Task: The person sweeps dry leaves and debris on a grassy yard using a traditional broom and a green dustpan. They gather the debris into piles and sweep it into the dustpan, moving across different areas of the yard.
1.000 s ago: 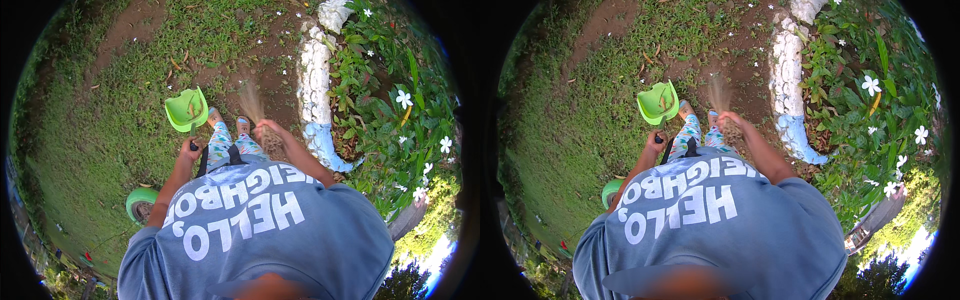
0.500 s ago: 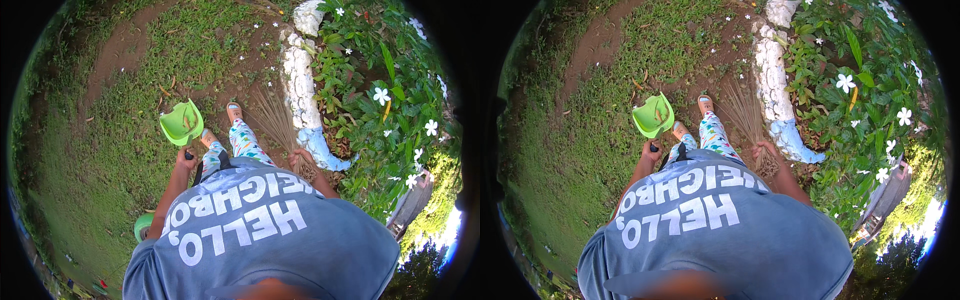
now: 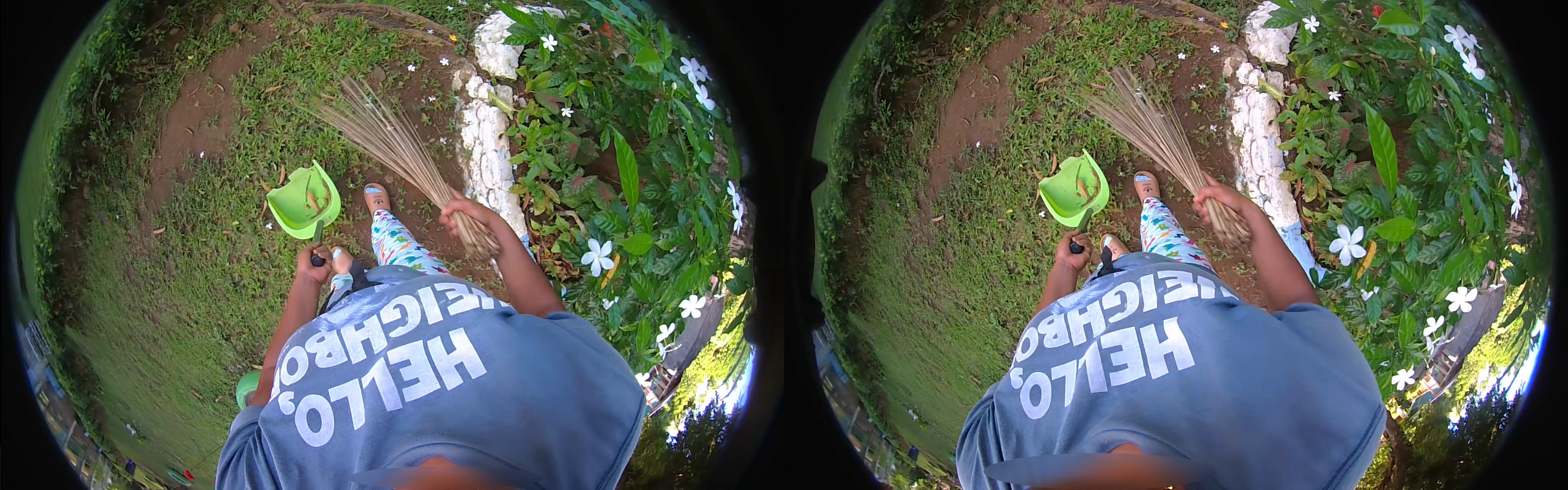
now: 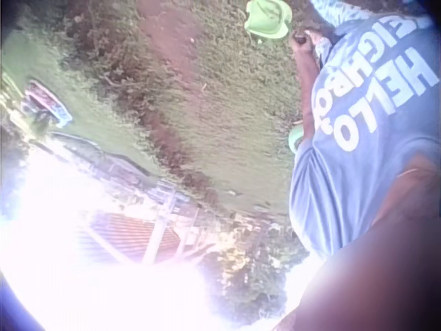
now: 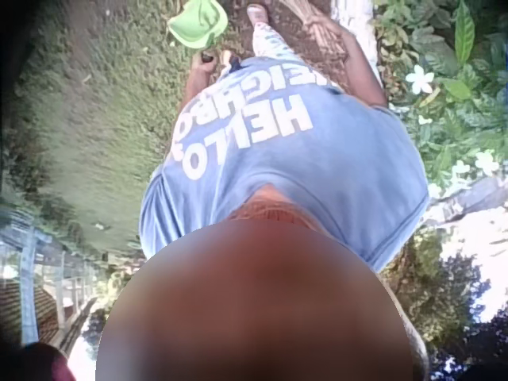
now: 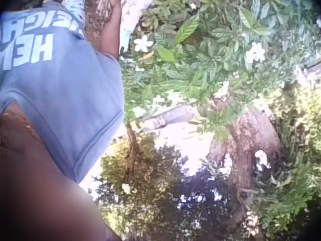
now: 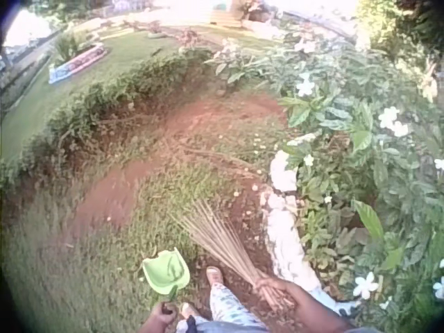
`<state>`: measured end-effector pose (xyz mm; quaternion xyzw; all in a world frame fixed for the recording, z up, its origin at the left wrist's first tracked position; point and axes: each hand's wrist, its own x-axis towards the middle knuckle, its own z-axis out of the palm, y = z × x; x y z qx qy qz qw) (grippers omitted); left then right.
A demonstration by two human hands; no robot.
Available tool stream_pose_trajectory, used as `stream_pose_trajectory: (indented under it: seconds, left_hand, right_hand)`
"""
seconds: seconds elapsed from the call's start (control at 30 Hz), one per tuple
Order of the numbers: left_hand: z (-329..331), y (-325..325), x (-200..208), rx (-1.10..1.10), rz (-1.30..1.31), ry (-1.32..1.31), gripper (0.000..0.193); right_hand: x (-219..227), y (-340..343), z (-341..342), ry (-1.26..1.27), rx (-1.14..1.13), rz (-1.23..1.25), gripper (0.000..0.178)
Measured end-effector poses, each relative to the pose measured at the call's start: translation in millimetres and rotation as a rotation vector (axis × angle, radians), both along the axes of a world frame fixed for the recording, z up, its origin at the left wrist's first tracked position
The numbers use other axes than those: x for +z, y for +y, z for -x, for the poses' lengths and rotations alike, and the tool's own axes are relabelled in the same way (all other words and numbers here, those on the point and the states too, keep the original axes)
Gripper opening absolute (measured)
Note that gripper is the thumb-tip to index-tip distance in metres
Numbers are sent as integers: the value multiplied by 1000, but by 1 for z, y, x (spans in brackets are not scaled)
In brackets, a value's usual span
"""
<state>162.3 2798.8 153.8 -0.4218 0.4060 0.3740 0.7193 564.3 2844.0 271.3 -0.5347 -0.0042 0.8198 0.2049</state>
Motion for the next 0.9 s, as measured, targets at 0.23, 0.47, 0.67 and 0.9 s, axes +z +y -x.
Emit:
stream_pose_trajectory:
  seconds: [0.23,0.47,0.67,0.9]
  left_hand:
    - [-34,48,-3,-32,-15,-12,12]
    - [-49,68,-9,33,-19,-106,16]
    - [-39,81,3,-34,7,-48,14]
    - [-14,80,2,-26,37,-54,12]
  right_hand:
    - [12,28,-103,-811,193,-314,101]
    - [-61,117,-68,-231,149,30,74]
    - [-3,52,-60,-77,90,-194,92]
    - [-110,100,-27,-366,72,44,26]
